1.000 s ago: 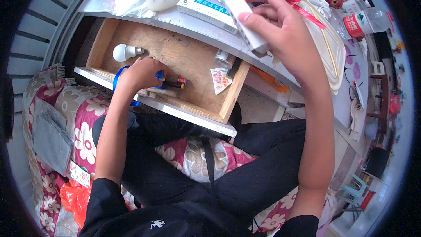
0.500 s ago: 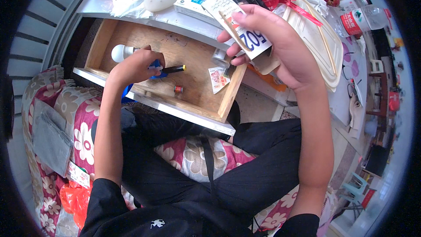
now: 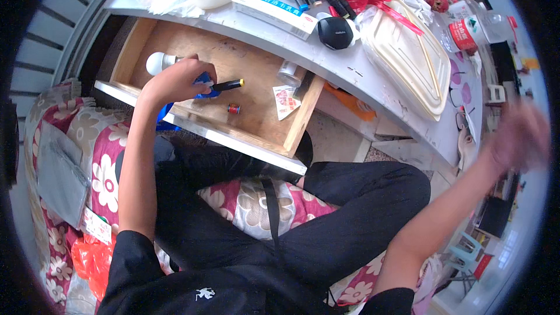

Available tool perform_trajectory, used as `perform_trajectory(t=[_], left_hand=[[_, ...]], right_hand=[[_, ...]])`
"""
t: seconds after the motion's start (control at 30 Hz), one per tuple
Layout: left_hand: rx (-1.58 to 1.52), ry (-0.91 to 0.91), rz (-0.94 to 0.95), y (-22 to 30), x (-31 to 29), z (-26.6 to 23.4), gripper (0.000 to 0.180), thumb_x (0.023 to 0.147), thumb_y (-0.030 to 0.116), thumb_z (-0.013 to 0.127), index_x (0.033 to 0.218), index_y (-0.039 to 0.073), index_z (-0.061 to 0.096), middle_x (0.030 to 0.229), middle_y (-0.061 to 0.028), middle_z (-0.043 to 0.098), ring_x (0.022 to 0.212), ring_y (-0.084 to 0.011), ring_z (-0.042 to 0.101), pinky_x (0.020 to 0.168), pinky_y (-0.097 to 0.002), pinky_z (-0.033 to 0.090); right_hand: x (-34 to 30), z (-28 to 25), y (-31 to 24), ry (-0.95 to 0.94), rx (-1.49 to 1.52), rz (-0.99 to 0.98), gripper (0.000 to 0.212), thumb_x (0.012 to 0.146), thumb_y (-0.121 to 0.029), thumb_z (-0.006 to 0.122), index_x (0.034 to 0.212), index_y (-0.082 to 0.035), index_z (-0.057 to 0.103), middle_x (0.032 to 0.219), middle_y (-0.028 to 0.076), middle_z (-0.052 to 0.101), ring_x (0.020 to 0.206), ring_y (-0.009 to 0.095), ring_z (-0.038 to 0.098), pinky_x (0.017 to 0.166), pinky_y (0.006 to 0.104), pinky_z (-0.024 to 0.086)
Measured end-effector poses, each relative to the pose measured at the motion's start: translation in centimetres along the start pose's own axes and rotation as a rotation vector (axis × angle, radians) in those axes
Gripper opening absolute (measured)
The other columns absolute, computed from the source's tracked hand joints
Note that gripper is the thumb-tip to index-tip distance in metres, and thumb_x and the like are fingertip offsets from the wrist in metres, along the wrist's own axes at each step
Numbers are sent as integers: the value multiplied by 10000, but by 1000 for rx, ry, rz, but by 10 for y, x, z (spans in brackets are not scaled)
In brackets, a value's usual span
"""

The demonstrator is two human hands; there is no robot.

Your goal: The person removes various items including a gray organizer, small packets, and a tube from a wooden drawer, then wipes the inside of the drawer with their hands and a small cloth before returning the organizer.

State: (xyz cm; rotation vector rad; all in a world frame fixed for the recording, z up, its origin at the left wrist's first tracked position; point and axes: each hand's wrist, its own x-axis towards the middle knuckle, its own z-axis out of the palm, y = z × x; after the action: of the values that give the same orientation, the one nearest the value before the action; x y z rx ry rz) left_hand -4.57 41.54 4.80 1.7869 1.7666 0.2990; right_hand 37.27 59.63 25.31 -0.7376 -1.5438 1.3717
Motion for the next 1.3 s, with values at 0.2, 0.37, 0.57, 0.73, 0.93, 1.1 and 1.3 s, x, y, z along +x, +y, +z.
perform_trajectory(t=[0.2, 0.37, 0.57, 0.73, 0.93, 1.1, 1.3], left_hand=[[73, 63, 26, 0, 2, -3, 236, 760, 113, 722, 981, 42, 678, 826, -171, 636, 845, -323, 609, 764, -409, 485], [52, 123, -31, -1, -18, -6, 244, 774, 102, 717, 1012, 61, 680, 872, -133, 619, 813, -273, 598, 742, -367, 474], [-282, 145, 101, 22, -46, -35, 281, 793, 161, 754, 1042, 55, 679, 920, -93, 638, 880, -216, 603, 792, -341, 465], [-565, 108, 212, 33, -52, -44, 297, 821, 144, 768, 1059, 3, 659, 949, -36, 656, 868, -104, 593, 764, -272, 479], [-1038, 426, 145, 62, -34, -19, 322, 895, 158, 704, 1170, 12, 623, 998, -35, 652, 901, -82, 607, 835, -230, 497], [-1328, 441, 123, 60, -25, -3, 391, 941, 228, 657, 1246, 2, 563, 1065, -41, 621, 973, -85, 587, 839, -245, 492], [-1179, 525, 120, 42, -23, -10, 422, 1016, 378, 439, 1155, 22, 619, 970, -38, 656, 888, -102, 585, 789, -252, 451]], right_hand=[[-3, -22, -1, -1086, 445, 17, 221, 930, -191, 540, 1015, -40, 677, 1054, 147, 688, 928, 243, 676, 750, 407, 568], [-48, 149, 100, -1062, -792, 89, 308, 954, -243, 579, 1175, -30, 604, 1061, 161, 648, 905, 233, 647, 789, 338, 506], [-52, 191, 127, -891, -663, 260, 548, 870, -357, 697, 1308, -85, 513, 1094, 172, 636, 882, 223, 670, 733, 329, 513], [-53, 217, 136, -819, -409, 232, 682, 810, -403, 768, 1322, -46, 494, 1096, 155, 637, 852, 214, 690, 736, 335, 544], [-58, 241, 137, -628, -195, 327, 534, 846, -379, 734, 1177, 13, 583, 897, 106, 666, 622, 133, 627, 522, 263, 505], [-38, 242, 118, -664, -373, 467, 318, 884, -297, 677, 1001, -2, 664, 728, 49, 660, 525, 104, 592, 486, 259, 484], [28, 205, 57, -386, -726, -115, 463, 821, -401, 731, 1060, -8, 680, 833, 81, 699, 757, 130, 683, 670, 240, 520]])
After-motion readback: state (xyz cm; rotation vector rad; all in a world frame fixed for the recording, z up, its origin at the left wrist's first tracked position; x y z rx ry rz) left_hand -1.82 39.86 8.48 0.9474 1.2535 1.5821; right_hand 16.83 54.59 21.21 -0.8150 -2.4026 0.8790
